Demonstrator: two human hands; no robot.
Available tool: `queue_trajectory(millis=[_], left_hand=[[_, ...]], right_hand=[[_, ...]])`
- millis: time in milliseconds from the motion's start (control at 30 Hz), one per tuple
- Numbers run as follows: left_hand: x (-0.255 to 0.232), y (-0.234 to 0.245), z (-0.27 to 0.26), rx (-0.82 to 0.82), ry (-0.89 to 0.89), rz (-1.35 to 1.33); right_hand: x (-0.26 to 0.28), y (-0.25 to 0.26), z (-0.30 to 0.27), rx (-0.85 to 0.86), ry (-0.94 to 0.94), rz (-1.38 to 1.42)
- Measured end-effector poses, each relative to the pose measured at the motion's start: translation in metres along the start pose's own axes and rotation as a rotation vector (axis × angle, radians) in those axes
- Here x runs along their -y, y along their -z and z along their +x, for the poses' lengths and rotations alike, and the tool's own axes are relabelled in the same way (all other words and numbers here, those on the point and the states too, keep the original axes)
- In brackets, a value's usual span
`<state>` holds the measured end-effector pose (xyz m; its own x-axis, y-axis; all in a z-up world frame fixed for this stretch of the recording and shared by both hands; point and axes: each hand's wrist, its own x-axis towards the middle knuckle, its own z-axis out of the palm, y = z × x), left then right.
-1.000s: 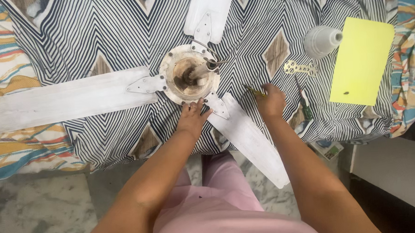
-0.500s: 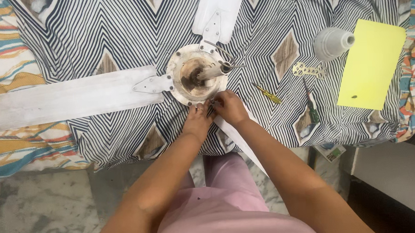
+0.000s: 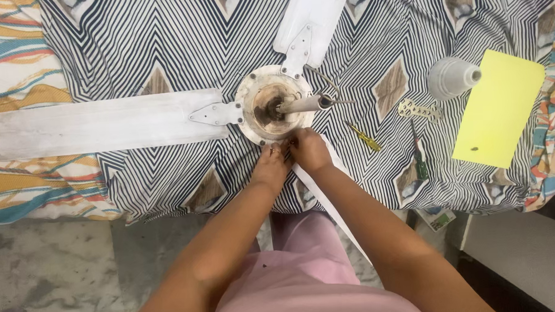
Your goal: The person removes the central cap and then detaches each fan blade from the hub using a screwdriver. Screws and washers are placed on a yellow paper on the bed. The person continues to remove the remaining blades and hardware, leaving the fan hub and detached blades on the bed.
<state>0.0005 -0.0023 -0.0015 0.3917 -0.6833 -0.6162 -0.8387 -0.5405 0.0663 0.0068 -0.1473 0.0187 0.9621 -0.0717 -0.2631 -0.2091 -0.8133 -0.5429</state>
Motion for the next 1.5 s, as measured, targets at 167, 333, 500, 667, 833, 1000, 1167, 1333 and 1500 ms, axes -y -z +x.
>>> queue_trajectory(millis=[167,333,500,667,833,1000,1167,1333,1500], left_hand=[[0.001,0.005,-0.002,0.011,-0.009,0.021],[0.004,0.01,-0.004,-0.049,0.013,-0.007],[0.003,0.01,-0.009,-0.016,-0.017,-0.028],[0.005,0.013,-0.007,-0.015,-0.016,-0.029],[0.005,0.018,-0.01,-0.025,-0.002,-0.023],[0.005,0.015,-0.004,0.062,-0.002,-0.058],[0.005,-0.002,-0.004,-0.041,0.017,-0.099],[0.012,0.015,-0.011,0.075,0.025,-0.18],[0.007,0.041,-0.017,0.171,0.064,0.024]], right_hand=[[-0.002,-0.005,0.004,0.002,0.005,-0.074],[0.0,-0.007,0.003,-0.002,0.006,-0.087],[0.007,-0.006,-0.002,-0.029,-0.01,-0.106],[0.008,-0.001,-0.002,-0.053,-0.034,-0.084],[-0.002,0.004,-0.004,-0.128,-0.193,0.24],[-0.045,0.012,-0.011,-0.301,-0.501,0.588],[-0.109,0.022,-0.036,-0.436,-0.558,1.187],[-0.169,0.05,-0.065,-0.666,-0.749,1.295],[-0.233,0.092,-0.106,-0.847,-0.788,1.263]])
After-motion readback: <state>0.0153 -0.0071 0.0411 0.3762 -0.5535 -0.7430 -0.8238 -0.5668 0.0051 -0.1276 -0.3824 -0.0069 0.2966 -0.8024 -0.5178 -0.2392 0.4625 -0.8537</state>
